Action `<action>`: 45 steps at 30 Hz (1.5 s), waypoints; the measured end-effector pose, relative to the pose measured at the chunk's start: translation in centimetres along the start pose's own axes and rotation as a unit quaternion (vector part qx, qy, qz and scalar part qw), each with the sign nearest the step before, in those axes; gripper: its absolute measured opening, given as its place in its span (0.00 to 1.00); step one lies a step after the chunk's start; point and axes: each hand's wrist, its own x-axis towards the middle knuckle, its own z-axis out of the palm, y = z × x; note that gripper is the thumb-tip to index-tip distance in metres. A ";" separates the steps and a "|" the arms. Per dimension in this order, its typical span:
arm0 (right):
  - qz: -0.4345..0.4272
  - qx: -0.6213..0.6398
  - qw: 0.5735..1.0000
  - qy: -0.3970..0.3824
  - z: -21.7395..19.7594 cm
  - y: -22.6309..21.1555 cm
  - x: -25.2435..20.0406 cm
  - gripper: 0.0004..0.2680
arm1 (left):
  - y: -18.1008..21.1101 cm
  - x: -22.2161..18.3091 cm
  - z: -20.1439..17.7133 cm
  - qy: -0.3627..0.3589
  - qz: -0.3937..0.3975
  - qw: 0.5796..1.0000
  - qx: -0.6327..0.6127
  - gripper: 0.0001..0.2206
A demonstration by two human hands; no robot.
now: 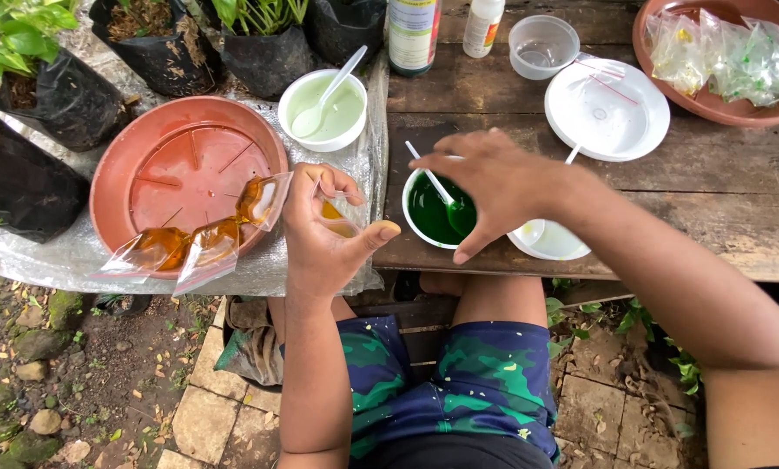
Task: A person uses plastic spoons to transfer yellow and green liquids from bowls into small plastic bags on a wooden table.
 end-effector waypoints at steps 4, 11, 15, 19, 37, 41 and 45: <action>0.025 0.037 0.999 -0.003 0.8 3.9 -2.6 0.52 | 2.9 0.0 0.2 -0.027 -0.073 0.996 -0.037 0.29; 0.113 -0.068 0.989 -0.071 3.6 6.3 -5.3 0.53 | 0.2 -0.6 0.1 -0.023 -0.047 0.997 -0.047 0.28; 0.107 -0.082 0.987 -0.082 5.5 7.3 -5.1 0.54 | -1.8 -1.1 0.8 -0.011 -0.051 0.996 -0.075 0.29; 0.113 -0.088 0.985 -0.098 4.0 6.6 -5.8 0.52 | -2.2 -1.0 1.0 -0.007 -0.067 0.995 -0.077 0.29; 0.244 0.024 0.969 0.036 -5.2 7.3 6.4 0.47 | 1.9 2.7 -4.5 -0.142 -0.061 0.871 -0.467 0.21; 0.273 0.045 0.961 0.024 -4.1 6.4 8.4 0.48 | 2.9 3.0 -6.0 -0.208 -0.065 0.851 -0.479 0.20; 0.274 0.035 0.961 0.021 -2.2 7.8 10.1 0.48 | 3.5 2.4 -6.0 -0.180 -0.073 0.893 -0.407 0.19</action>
